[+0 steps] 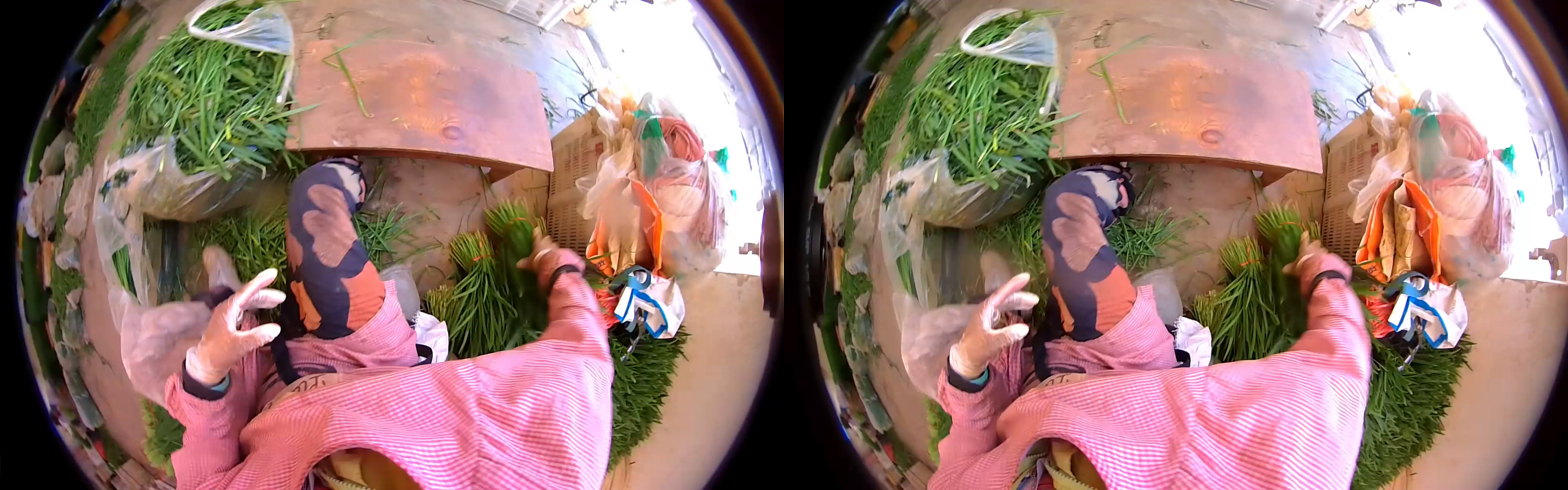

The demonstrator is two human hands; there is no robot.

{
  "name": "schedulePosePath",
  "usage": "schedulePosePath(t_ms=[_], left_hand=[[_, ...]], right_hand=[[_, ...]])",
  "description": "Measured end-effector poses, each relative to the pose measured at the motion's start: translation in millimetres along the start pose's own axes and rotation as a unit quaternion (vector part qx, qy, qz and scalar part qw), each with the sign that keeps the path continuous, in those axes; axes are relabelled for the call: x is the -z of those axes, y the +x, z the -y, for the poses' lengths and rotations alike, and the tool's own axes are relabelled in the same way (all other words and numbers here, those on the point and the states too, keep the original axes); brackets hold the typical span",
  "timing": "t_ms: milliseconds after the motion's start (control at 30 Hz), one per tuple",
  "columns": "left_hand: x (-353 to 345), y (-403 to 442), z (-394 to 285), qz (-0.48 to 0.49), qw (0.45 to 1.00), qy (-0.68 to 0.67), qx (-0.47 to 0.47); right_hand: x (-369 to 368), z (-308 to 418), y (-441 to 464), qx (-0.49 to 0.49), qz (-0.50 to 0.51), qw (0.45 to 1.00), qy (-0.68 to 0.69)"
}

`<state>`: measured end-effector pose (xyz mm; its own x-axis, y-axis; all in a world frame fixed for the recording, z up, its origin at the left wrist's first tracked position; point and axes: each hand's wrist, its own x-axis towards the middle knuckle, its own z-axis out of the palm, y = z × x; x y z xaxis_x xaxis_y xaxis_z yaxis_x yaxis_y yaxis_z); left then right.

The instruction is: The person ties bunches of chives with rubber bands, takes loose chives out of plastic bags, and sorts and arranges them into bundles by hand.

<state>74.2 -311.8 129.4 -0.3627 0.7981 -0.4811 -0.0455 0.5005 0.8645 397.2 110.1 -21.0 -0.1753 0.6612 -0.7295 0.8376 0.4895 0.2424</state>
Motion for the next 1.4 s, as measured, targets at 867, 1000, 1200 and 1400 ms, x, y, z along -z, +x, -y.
schedulePosePath(t_ms=[867,1000,1200,1400], left_hand=[[7,-3,29,0.002,0.966,0.257,-0.025],[7,-7,30,0.012,0.963,0.269,-0.016],[15,-2,34,-0.024,0.971,0.236,0.003],[25,24,41,-0.07,0.984,0.151,-0.06]], right_hand=[[-33,-106,-53,-0.105,-0.323,0.934,0.113],[-52,-127,-41,-0.128,-0.305,0.939,0.095],[-52,-153,-45,-0.147,-0.309,0.935,0.09],[5,-100,-72,-0.062,-0.427,0.849,0.305]])
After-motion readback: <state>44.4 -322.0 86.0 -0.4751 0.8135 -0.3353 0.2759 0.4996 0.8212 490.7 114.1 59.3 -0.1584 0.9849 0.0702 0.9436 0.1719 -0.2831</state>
